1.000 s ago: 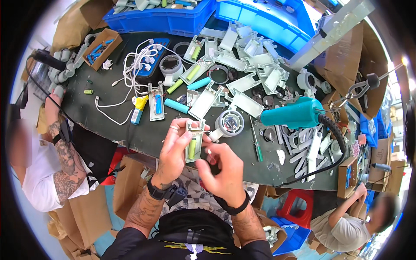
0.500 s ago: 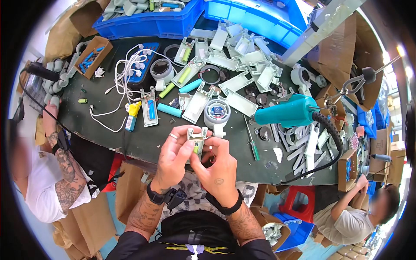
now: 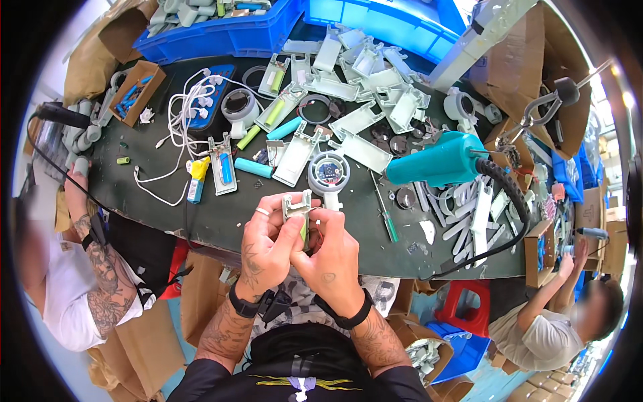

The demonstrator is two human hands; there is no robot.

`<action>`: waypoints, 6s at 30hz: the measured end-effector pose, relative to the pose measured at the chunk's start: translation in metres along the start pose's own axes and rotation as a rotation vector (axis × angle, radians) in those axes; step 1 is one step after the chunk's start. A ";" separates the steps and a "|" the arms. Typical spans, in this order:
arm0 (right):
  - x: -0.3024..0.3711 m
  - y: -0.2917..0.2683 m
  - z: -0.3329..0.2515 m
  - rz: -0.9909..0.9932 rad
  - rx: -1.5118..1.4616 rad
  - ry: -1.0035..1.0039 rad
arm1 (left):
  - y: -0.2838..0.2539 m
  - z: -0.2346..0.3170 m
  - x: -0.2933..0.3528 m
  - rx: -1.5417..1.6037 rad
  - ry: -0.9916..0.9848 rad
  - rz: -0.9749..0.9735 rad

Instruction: Assembling small electronic devices on a production line by fitting components into plastic housings.

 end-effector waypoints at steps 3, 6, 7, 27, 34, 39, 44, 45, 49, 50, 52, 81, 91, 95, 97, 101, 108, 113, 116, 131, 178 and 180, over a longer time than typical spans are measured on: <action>0.002 0.000 0.001 0.016 0.000 -0.007 | 0.001 -0.001 0.001 0.061 -0.042 -0.005; 0.005 -0.005 -0.003 0.052 -0.050 -0.079 | -0.001 -0.003 -0.001 0.146 0.004 0.012; 0.005 -0.007 -0.003 0.038 -0.102 -0.019 | -0.002 -0.004 0.000 0.152 0.002 0.025; 0.214 -0.084 0.050 0.186 -0.646 0.564 | -0.030 -0.025 -0.029 0.011 0.059 0.018; 0.405 -0.096 0.183 0.899 -0.807 1.064 | -0.053 -0.011 -0.037 -0.150 0.108 0.061; 0.422 -0.128 0.294 1.007 -0.821 1.031 | -0.031 -0.017 -0.047 -0.169 0.120 0.035; 0.287 -0.222 0.334 1.152 -0.775 0.742 | -0.036 -0.010 -0.045 -0.162 0.168 0.019; 0.280 -0.218 0.334 1.102 -0.719 0.801 | -0.038 -0.011 -0.043 -0.140 0.152 0.010; 0.261 -0.150 0.301 0.592 -0.494 0.827 | -0.072 -0.011 -0.035 -0.056 0.156 0.022; 0.300 -0.144 0.317 0.506 -0.471 0.758 | -0.048 -0.023 -0.041 -0.003 0.150 -0.038; 0.299 -0.105 0.268 0.509 -0.296 0.611 | -0.032 -0.015 -0.021 -0.058 0.189 0.022; -0.176 0.114 -0.062 -0.870 0.272 -0.788 | -0.001 0.018 0.005 -0.253 0.212 -0.155; -0.181 0.107 -0.053 -0.826 0.178 -0.783 | -0.001 0.019 0.000 -0.282 0.226 -0.126; -0.177 0.110 -0.057 -0.849 0.108 -0.799 | 0.000 0.015 0.004 -0.206 0.134 -0.168; -0.174 0.115 -0.055 -0.925 0.151 -0.836 | 0.001 0.006 0.001 -0.214 0.161 -0.156; -0.177 0.113 -0.051 -0.839 0.130 -0.851 | 0.004 0.002 0.002 -0.116 0.140 -0.140; -0.198 0.027 -0.043 -0.394 -0.704 -0.092 | 0.001 0.001 0.002 -0.111 0.106 -0.069; -0.128 -0.069 -0.057 -0.038 -0.866 -0.143 | -0.001 0.009 0.003 -0.101 0.078 -0.063; -0.072 -0.092 -0.038 0.009 -0.820 -0.188 | -0.001 0.006 0.000 -0.180 0.117 -0.045; -0.014 -0.042 0.007 0.088 -0.187 -0.183 | 0.011 0.014 0.005 -0.449 0.292 0.099; 0.000 -0.039 -0.014 0.136 0.171 -0.534 | 0.017 0.017 0.013 -0.560 0.539 0.065; 0.000 -0.039 -0.014 0.152 0.177 -0.549 | 0.017 0.016 0.014 -0.537 0.526 0.020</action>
Point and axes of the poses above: each hand's wrist, its own x-axis away from the middle knuckle, its own y-axis out of the palm, z = x × y, the point moved 6 cm from there along -x, towards the middle knuckle, and after that the axes turned 12 degrees about -y, right-handed, at the moved point
